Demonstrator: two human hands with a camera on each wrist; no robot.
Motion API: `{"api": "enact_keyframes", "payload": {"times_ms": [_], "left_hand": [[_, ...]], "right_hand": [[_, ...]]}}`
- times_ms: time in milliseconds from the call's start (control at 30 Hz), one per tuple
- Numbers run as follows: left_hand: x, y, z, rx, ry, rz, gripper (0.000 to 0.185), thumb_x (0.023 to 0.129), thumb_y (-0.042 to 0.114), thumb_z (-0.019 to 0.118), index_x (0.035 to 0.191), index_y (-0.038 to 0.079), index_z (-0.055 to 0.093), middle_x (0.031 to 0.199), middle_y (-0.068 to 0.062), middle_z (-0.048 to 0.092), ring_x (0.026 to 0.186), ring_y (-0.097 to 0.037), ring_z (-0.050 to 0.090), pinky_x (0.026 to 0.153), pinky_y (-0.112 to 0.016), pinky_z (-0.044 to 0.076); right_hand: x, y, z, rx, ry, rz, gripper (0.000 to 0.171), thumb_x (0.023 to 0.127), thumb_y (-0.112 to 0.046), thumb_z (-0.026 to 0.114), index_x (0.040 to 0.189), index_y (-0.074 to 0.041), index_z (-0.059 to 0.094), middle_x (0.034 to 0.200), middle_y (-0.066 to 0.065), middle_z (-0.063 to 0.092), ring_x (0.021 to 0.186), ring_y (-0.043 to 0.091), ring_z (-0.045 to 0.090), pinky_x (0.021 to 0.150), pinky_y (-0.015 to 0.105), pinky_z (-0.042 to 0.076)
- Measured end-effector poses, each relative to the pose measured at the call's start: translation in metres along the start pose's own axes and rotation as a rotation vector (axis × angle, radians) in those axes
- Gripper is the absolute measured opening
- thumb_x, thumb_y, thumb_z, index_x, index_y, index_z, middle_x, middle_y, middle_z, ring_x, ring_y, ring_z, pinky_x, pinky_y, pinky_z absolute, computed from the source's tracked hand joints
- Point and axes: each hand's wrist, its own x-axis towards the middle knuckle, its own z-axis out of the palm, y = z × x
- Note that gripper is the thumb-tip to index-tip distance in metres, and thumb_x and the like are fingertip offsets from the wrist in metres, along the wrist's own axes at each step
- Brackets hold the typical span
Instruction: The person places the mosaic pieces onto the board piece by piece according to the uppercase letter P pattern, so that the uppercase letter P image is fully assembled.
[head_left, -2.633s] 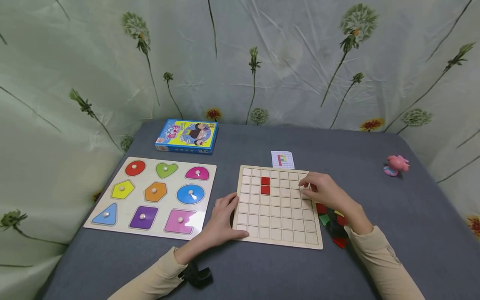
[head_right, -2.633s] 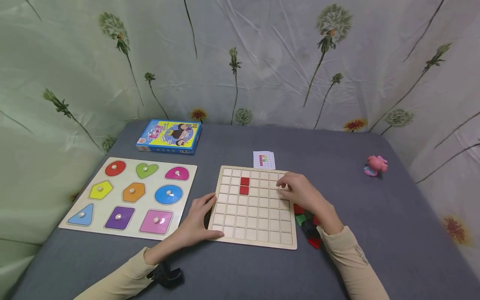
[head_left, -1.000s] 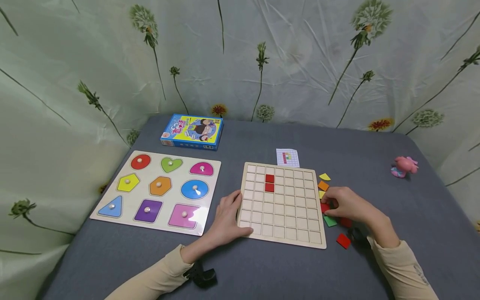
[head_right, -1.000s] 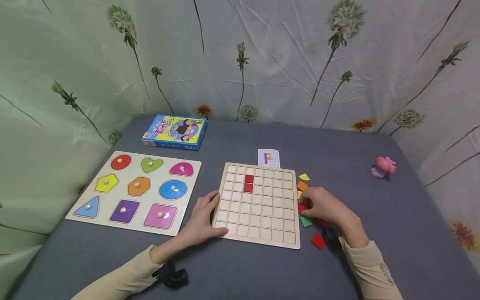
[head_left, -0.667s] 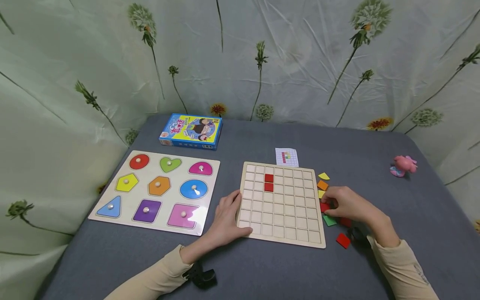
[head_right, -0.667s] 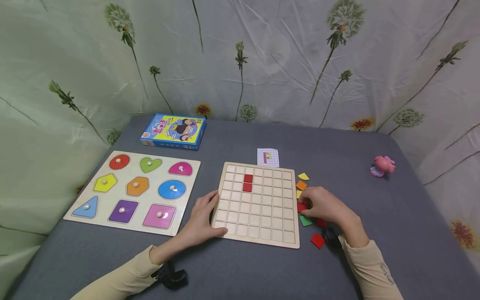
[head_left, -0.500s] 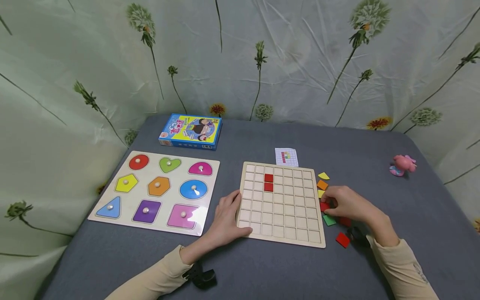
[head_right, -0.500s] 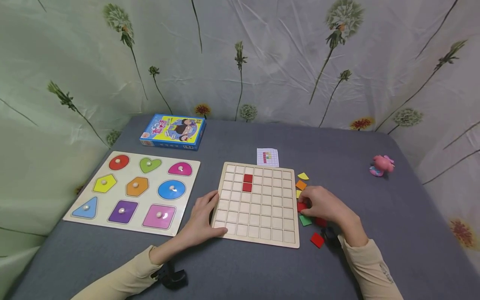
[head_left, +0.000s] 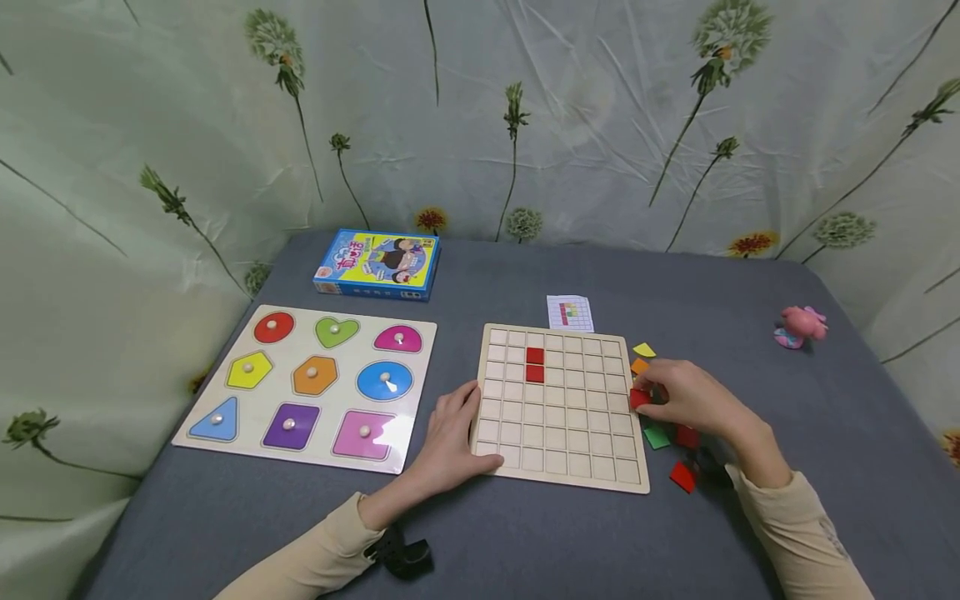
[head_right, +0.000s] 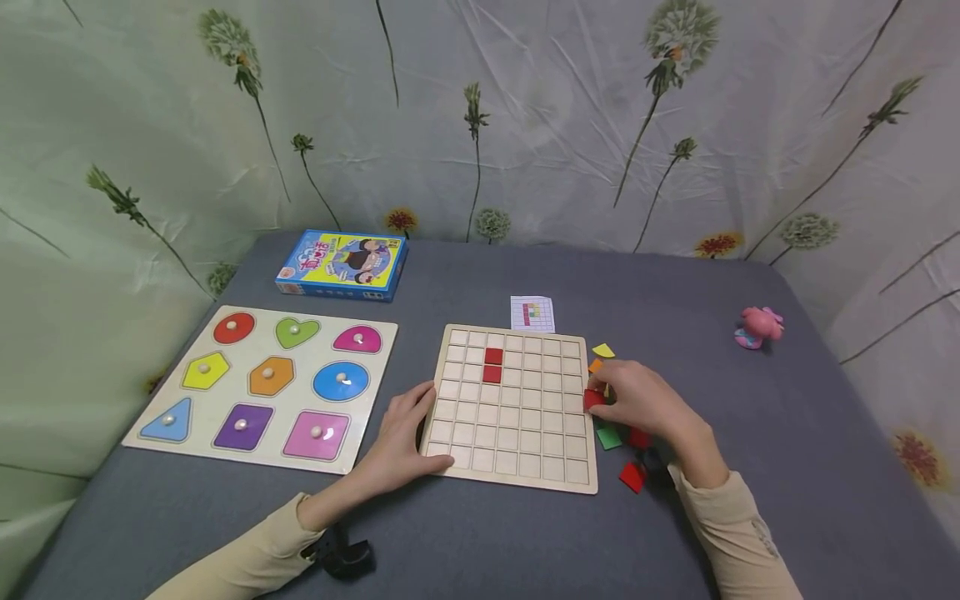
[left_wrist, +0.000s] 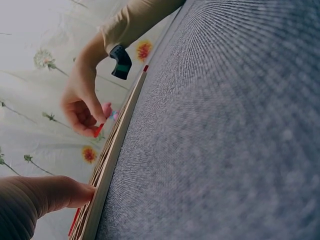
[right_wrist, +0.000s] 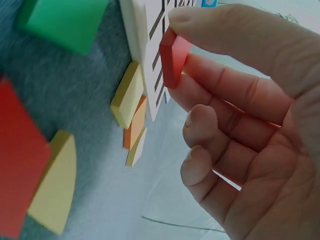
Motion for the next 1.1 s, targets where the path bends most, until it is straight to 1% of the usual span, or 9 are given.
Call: {"api": "enact_keyframes", "payload": {"times_ms": [167, 300, 433, 633, 800, 967, 1100], "left_hand": [[0.0, 0.0, 0.0, 0.004, 0.001, -0.002, 0.093, 0.064, 0.029, 0.08, 0.141, -0.002, 0.038, 0.146, -0.016, 0.035, 0.124, -0.032, 0.032, 0.099, -0.054, 0.026], [0.0, -0.001, 0.0, 0.005, 0.007, -0.001, 0.093, 0.064, 0.029, 0.08, 0.141, -0.003, 0.038, 0.146, -0.016, 0.036, 0.124, -0.032, 0.032, 0.099, -0.054, 0.026], [-0.002, -0.001, 0.001, 0.005, 0.004, 0.002, 0.093, 0.064, 0.03, 0.08, 0.14, -0.003, 0.038, 0.146, -0.016, 0.036, 0.124, -0.032, 0.033, 0.099, -0.054, 0.026], [-0.004, -0.001, 0.004, 0.008, 0.006, 0.009, 0.093, 0.064, 0.03, 0.08, 0.14, -0.003, 0.039, 0.145, -0.016, 0.037, 0.122, -0.031, 0.034, 0.098, -0.053, 0.026], [-0.003, 0.0, 0.005, -0.001, 0.006, 0.021, 0.092, 0.063, 0.03, 0.08, 0.139, -0.003, 0.04, 0.145, -0.017, 0.037, 0.122, -0.032, 0.034, 0.098, -0.054, 0.027], [-0.001, -0.002, 0.001, -0.004, 0.01, 0.027, 0.093, 0.063, 0.031, 0.082, 0.139, -0.004, 0.041, 0.143, -0.017, 0.039, 0.121, -0.032, 0.035, 0.098, -0.054, 0.028], [0.0, -0.003, -0.002, 0.007, 0.013, 0.038, 0.094, 0.062, 0.031, 0.083, 0.139, -0.003, 0.041, 0.143, -0.017, 0.04, 0.121, -0.033, 0.036, 0.098, -0.054, 0.029]], "right_hand": [[0.007, -0.005, 0.002, -0.012, 0.009, -0.019, 0.02, 0.071, -0.019, 0.08, 0.085, -0.012, 0.067, 0.076, -0.007, 0.058, 0.065, 0.004, 0.045, 0.057, 0.018, 0.037], [0.013, -0.011, 0.004, -0.015, 0.002, -0.012, 0.022, 0.071, -0.022, 0.08, 0.087, -0.012, 0.068, 0.077, -0.006, 0.058, 0.066, 0.004, 0.044, 0.059, 0.018, 0.037], [0.017, -0.019, 0.006, -0.011, -0.002, -0.021, 0.022, 0.072, -0.02, 0.079, 0.089, -0.01, 0.069, 0.079, -0.004, 0.06, 0.068, 0.007, 0.047, 0.06, 0.02, 0.038], [0.025, -0.031, 0.009, -0.01, -0.025, -0.026, 0.021, 0.074, -0.023, 0.078, 0.09, -0.012, 0.069, 0.081, -0.005, 0.06, 0.07, 0.007, 0.046, 0.061, 0.019, 0.038], [0.032, -0.035, 0.013, -0.004, -0.028, -0.054, 0.02, 0.074, -0.023, 0.078, 0.089, -0.013, 0.069, 0.082, -0.005, 0.06, 0.071, 0.007, 0.046, 0.062, 0.019, 0.038], [0.041, -0.042, 0.017, -0.007, -0.01, -0.098, 0.016, 0.074, -0.023, 0.078, 0.084, -0.015, 0.068, 0.078, -0.006, 0.058, 0.068, 0.006, 0.045, 0.06, 0.018, 0.037], [0.047, -0.049, 0.019, 0.002, -0.01, -0.132, 0.015, 0.075, -0.02, 0.077, 0.084, -0.014, 0.068, 0.078, -0.005, 0.058, 0.068, 0.005, 0.044, 0.059, 0.018, 0.036]]}}
